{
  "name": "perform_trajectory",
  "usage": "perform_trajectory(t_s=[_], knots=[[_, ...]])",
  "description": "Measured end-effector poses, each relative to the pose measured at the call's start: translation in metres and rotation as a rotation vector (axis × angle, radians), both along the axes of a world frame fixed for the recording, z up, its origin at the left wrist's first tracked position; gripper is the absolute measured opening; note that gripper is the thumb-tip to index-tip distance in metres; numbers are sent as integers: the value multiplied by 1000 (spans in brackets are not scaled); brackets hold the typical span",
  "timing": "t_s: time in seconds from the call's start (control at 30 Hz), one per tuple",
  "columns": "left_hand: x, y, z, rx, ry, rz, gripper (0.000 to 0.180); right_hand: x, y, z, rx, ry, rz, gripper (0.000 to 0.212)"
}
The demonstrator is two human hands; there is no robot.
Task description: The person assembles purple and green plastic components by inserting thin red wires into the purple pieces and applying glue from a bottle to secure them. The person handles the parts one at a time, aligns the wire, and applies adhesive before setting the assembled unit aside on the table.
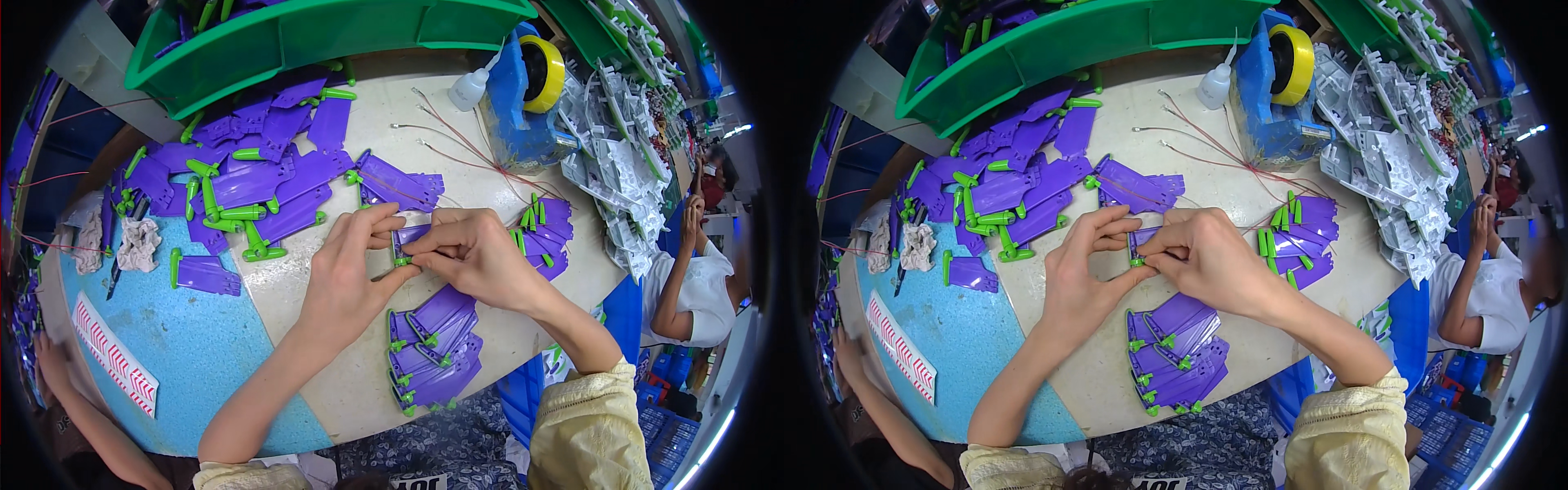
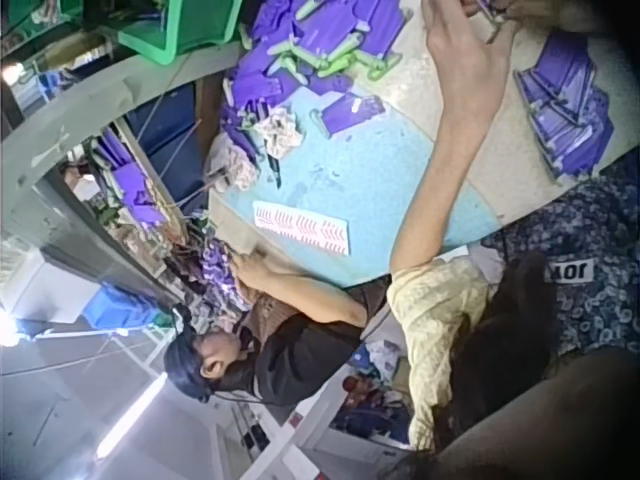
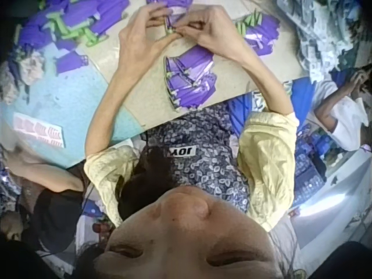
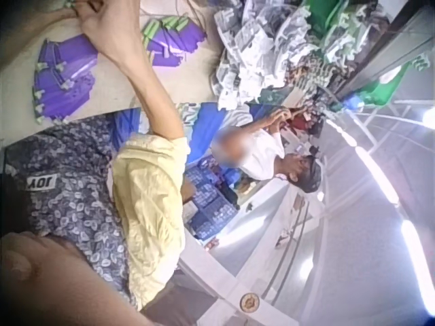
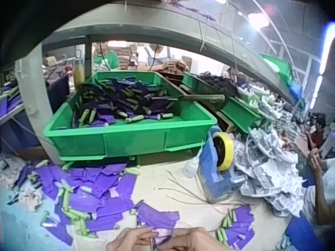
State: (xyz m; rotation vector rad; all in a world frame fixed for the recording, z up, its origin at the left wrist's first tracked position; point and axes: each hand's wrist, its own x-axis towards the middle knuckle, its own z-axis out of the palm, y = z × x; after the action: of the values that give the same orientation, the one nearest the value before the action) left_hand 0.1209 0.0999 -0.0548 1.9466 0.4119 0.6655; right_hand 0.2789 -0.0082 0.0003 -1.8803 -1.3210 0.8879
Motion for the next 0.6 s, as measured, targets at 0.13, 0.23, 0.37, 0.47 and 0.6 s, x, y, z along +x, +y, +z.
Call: perform_trajectory(t_s=[0.13, 0.23, 0.37, 0.47, 0.6], knots=[[1, -3, 2, -30, 22, 27, 63, 0, 0, -1, 42, -3, 44, 12], [3, -4, 4, 30, 30, 38, 60, 0, 3, 3, 220, -341, 186, 14], [-1, -2, 3, 182, 90, 78, 44, 21, 8, -6, 206, -167, 22, 7], [-1, 0, 9, 427, 63, 63, 33, 15, 11, -4, -17, -184, -222, 8], [0, 12, 6, 572, -14, -44, 34, 18, 14, -2, -64, -225, -304, 11]])
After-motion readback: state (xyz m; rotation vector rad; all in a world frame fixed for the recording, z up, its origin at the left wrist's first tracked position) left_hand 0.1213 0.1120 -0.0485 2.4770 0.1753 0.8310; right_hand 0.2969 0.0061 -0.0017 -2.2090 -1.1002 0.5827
